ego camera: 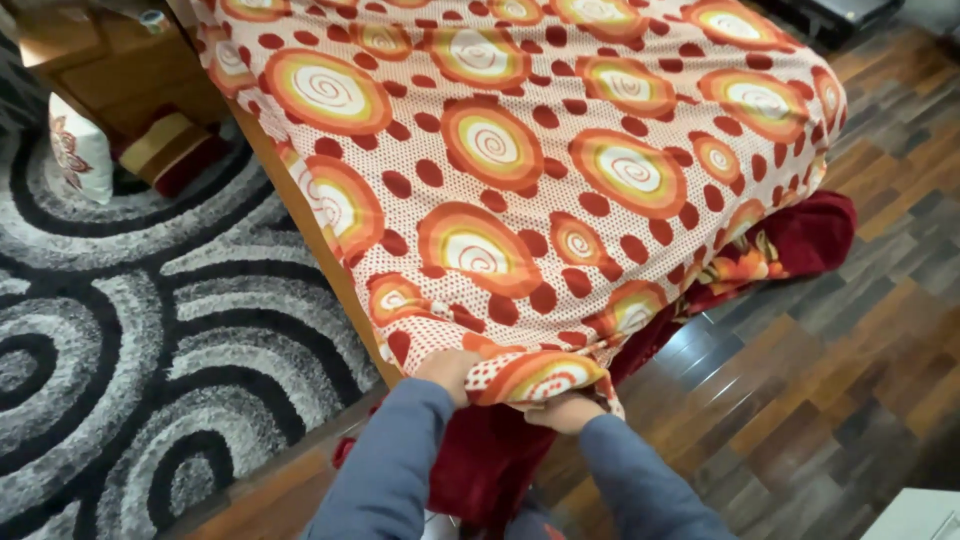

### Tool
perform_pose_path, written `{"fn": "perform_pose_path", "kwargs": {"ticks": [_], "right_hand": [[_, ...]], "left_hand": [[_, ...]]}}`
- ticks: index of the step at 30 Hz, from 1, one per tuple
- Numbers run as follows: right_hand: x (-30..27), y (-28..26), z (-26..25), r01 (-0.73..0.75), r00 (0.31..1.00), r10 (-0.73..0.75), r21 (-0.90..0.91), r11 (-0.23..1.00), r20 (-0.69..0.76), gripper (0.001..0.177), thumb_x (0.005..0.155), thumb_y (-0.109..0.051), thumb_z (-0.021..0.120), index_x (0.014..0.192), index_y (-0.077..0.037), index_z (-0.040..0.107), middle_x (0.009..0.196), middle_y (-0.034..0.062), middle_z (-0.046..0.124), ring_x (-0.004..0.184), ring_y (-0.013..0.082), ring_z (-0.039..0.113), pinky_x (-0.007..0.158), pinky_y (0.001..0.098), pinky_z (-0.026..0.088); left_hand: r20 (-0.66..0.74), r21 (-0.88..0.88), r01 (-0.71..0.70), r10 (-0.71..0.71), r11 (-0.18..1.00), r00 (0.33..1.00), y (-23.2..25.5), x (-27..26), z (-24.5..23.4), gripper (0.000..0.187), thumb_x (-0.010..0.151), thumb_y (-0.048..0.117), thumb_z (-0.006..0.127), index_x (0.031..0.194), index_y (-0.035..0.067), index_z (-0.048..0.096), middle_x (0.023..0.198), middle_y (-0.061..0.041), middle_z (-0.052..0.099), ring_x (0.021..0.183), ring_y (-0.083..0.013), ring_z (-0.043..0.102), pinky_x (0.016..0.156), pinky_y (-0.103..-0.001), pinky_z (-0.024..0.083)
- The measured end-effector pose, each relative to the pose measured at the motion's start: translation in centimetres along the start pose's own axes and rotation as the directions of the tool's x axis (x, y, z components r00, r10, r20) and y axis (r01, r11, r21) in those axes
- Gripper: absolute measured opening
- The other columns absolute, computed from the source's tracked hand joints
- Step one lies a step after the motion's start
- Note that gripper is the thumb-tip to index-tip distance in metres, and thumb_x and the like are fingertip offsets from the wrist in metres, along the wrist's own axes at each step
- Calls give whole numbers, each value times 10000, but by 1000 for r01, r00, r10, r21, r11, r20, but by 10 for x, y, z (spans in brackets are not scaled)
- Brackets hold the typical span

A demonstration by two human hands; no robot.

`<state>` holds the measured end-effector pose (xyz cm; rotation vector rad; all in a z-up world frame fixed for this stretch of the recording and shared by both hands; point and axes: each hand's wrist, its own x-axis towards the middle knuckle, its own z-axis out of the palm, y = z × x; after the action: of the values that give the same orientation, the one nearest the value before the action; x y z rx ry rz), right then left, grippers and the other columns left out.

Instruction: The person smooths and adjusts a patterned bedsheet on a bed, repeatedly pulling and tucking the edges to make it neat. The person walks around the bed to reach different sides and continues smoothing the sheet by hand.

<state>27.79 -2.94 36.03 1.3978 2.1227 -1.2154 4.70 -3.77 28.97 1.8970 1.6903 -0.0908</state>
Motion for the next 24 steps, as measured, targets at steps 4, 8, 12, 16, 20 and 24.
{"fn": "perform_pose_path", "kwargs": {"ticks": [4, 8, 12, 16, 20, 24], "right_hand": [[33, 43, 7, -57, 993, 57, -8, 998, 104, 680, 861, -636, 662, 1340, -154, 646, 1389, 160, 628, 1348, 323, 554, 1162, 484, 427], [63, 76, 17, -113, 965, 120, -46, 993, 234, 559, 841, -661, 645, 1240, -281, 740, 1301, 73, 711, 1284, 252, 631, 1095, 455, 497], [77, 76, 15, -100, 962, 61, 136, 986, 266, 497, 931, -451, 601, 1359, -209, 677, 1305, 104, 712, 957, 323, 730, 637, 370, 667], [127, 100, 19, -88, 986, 65, 146, 985, 155, 551, 924, -575, 637, 1387, -277, 652, 1387, 80, 653, 1248, 279, 641, 911, 430, 615], [154, 95, 3, -25, 997, 17, 93, 995, 80, 515, 968, -518, 582, 1397, -237, 635, 1399, 87, 652, 1345, 256, 580, 1121, 428, 504], [145, 49, -19, 39, 997, -45, 94, 995, 61, 422, 960, -441, 572, 1305, -233, 699, 1384, 105, 659, 1321, 306, 588, 1133, 465, 491]], "left_hand": [[22, -25, 85, -84, 996, 996, -11, 20, 21, 420, 798, 141, 658, 1189, 291, 685, 1181, -64, 724, 1196, -318, 662, 1054, -493, 533], [36, -95, 131, -129, 987, 991, -27, 41, 40, 469, 856, 69, 608, 1257, 299, 682, 1252, -58, 693, 1259, -317, 627, 1055, -483, 544], [51, -178, 197, -191, 964, 980, -33, 41, 41, 458, 919, 36, 556, 1295, 276, 663, 1304, -43, 658, 1321, -306, 571, 1108, -494, 507], [108, -210, 319, -302, 924, 947, -49, 41, 50, 440, 953, 168, 597, 1383, 260, 608, 1377, -77, 642, 1335, -301, 578, 1150, -479, 474], [64, -157, 353, -348, 922, 936, -65, 43, 58, 470, 960, 247, 649, 1423, 263, 568, 1388, -76, 634, 1334, -307, 581, 1150, -493, 469], [47, -177, 416, -414, 892, 909, -60, 17, 27, 509, 967, 263, 614, 1467, 284, 519, 1410, -76, 623, 1328, -310, 585, 1133, -531, 467]]}}
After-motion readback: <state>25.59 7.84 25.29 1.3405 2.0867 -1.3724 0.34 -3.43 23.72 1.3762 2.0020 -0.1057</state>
